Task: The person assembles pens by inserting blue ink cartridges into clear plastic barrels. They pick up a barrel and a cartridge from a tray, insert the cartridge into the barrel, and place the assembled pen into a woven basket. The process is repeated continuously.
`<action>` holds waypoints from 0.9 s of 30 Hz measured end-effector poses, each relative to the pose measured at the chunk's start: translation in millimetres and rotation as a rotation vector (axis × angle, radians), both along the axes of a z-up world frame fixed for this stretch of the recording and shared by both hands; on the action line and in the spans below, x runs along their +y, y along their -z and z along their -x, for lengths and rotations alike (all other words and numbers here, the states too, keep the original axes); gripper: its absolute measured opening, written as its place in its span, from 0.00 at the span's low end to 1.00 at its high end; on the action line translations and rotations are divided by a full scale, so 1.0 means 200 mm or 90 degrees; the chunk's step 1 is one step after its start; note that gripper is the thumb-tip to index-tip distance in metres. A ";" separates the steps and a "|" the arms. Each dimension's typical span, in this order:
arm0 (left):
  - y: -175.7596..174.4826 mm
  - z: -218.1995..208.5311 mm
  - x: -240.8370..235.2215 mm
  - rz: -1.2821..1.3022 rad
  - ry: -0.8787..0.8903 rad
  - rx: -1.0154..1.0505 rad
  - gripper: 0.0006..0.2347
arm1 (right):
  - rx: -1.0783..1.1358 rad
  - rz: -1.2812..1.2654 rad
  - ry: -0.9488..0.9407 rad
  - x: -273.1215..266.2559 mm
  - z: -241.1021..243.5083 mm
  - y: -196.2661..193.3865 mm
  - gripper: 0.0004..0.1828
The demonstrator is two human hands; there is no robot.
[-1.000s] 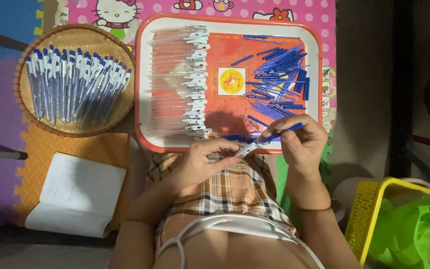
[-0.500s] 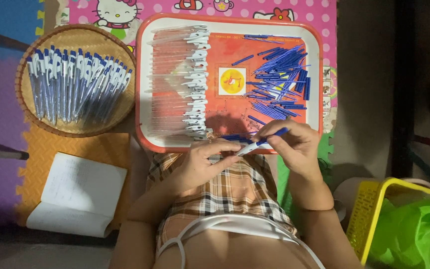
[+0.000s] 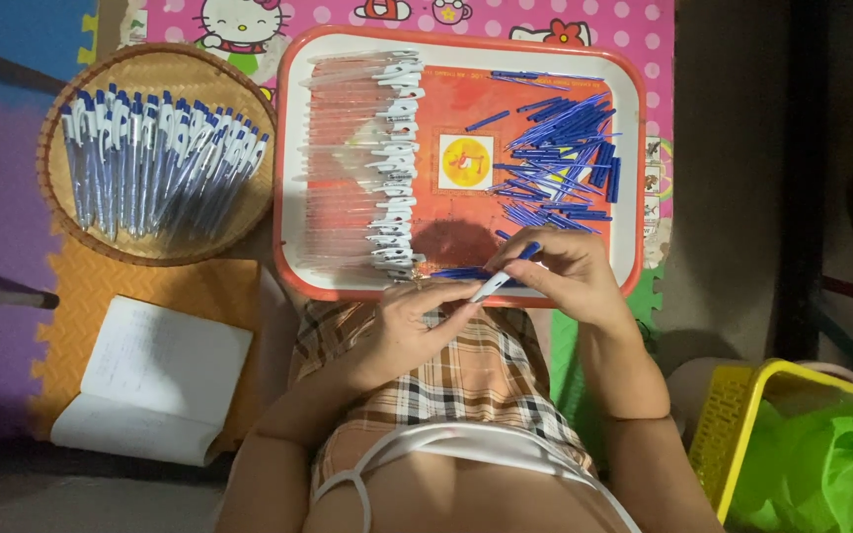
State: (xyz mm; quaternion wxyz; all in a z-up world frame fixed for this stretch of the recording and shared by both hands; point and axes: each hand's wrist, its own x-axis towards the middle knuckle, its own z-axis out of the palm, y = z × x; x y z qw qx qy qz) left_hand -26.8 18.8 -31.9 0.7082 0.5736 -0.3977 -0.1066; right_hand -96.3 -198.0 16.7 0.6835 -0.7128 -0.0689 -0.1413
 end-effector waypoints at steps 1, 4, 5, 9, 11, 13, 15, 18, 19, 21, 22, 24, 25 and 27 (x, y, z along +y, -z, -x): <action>0.02 0.01 0.00 0.000 -0.005 -0.014 0.11 | 0.020 -0.017 -0.017 -0.01 0.00 0.01 0.03; 0.06 0.03 -0.02 0.004 -0.004 -0.020 0.11 | 0.059 -0.067 -0.069 -0.05 -0.01 0.02 0.04; 0.06 0.03 -0.03 0.009 0.001 -0.009 0.12 | 0.081 -0.099 -0.105 -0.07 -0.01 0.01 0.04; 0.05 0.01 -0.03 0.010 -0.012 0.043 0.11 | 0.062 -0.077 -0.033 -0.04 0.06 0.06 0.21; 0.00 -0.01 -0.03 0.023 -0.024 0.055 0.11 | 0.010 -0.194 -0.015 -0.04 0.09 0.10 0.36; -0.01 -0.01 -0.02 0.021 -0.023 0.062 0.10 | -0.024 -0.120 0.044 -0.01 0.07 0.05 0.23; -0.05 -0.02 -0.02 0.019 -0.022 0.072 0.10 | -0.054 -0.046 0.102 0.03 0.06 0.03 0.12; -0.10 -0.02 -0.02 0.039 -0.031 0.085 0.11 | -0.073 0.000 0.092 0.08 0.04 0.04 0.09; -0.08 -0.02 -0.01 0.013 -0.021 0.074 0.11 | -0.079 0.004 0.111 0.09 0.04 0.03 0.09; -0.09 -0.03 0.00 -0.014 -0.012 0.064 0.12 | -0.083 0.007 0.128 0.09 0.04 0.03 0.08; -0.10 -0.03 0.02 -0.020 0.026 0.059 0.15 | -0.089 0.000 0.146 0.08 0.04 0.03 0.08; -0.12 -0.05 0.04 -0.025 0.064 0.050 0.19 | -0.100 -0.006 0.163 0.06 0.04 0.05 0.07; -0.13 -0.05 0.05 -0.041 0.095 0.071 0.17 | -0.102 -0.004 0.173 0.05 0.04 0.06 0.08; -0.12 -0.04 0.06 -0.056 0.126 0.093 0.15 | -0.104 -0.002 0.181 0.05 0.04 0.07 0.09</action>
